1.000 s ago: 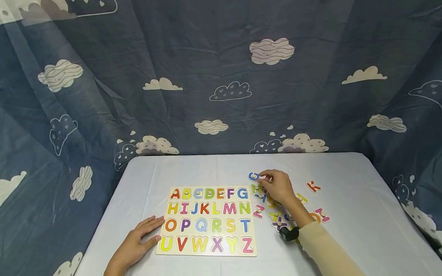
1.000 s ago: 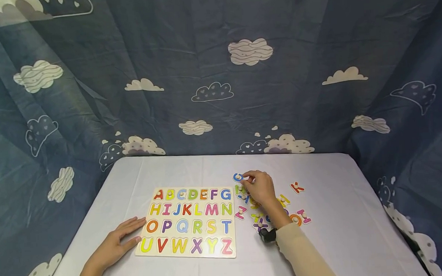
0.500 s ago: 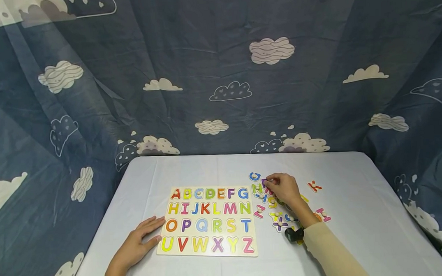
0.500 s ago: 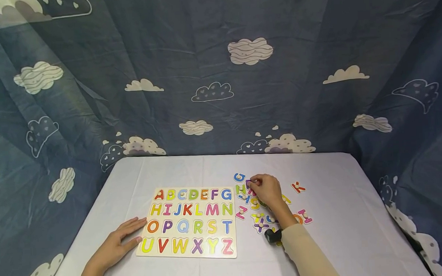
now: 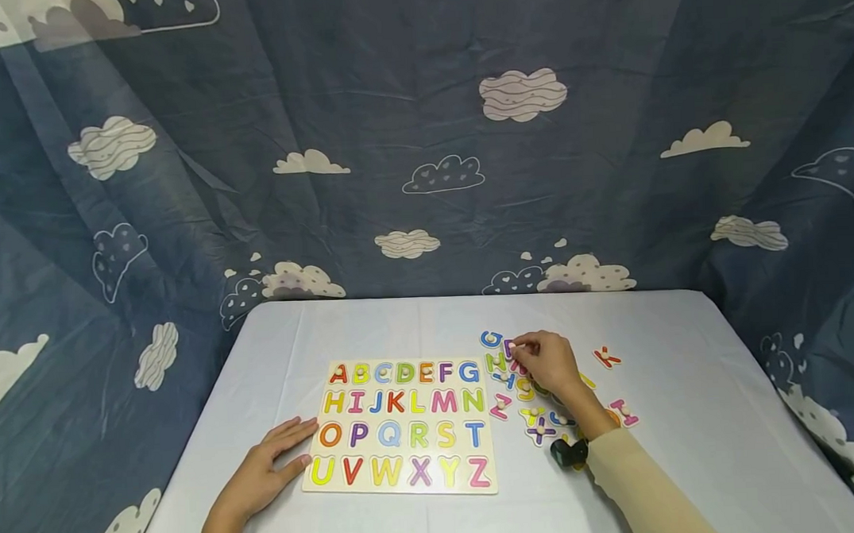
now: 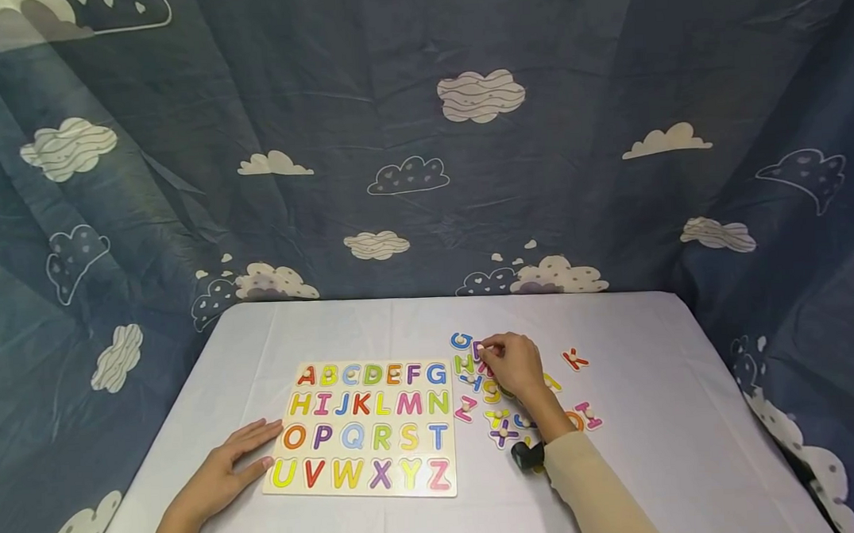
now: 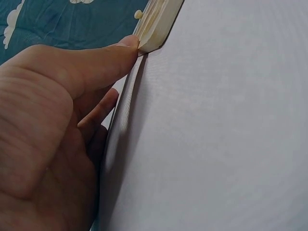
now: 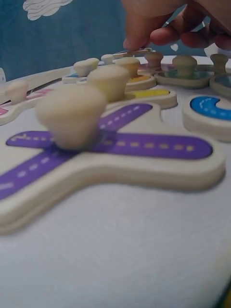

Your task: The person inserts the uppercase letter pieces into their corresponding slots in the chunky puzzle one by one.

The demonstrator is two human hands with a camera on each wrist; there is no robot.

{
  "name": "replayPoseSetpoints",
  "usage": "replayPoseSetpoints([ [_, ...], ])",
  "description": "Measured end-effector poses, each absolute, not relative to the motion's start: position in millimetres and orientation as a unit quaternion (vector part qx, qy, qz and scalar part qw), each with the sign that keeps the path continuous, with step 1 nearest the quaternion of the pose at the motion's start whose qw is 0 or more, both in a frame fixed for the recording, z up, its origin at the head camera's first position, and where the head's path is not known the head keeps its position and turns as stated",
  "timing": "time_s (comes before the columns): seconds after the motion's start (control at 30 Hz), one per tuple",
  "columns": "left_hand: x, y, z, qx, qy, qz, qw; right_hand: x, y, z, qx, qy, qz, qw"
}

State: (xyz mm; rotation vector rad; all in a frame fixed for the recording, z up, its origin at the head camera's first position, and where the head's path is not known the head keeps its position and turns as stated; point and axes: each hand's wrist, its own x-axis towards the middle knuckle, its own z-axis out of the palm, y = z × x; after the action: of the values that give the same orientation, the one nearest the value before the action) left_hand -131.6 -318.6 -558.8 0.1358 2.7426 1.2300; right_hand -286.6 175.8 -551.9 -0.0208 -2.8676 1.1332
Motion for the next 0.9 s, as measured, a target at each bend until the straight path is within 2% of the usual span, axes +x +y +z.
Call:
replayPoseSetpoints([
  [0.67,-135,-323,-566,0.043,0.91,0.407,0.066,-279,138,-527,0.069,-0.929,0.358,0.066],
  [0.9,-135,-323,-565,0.047,0.911,0.404,0.065,-275,117,-527,0.074,-0.925,0.37,0.054],
])
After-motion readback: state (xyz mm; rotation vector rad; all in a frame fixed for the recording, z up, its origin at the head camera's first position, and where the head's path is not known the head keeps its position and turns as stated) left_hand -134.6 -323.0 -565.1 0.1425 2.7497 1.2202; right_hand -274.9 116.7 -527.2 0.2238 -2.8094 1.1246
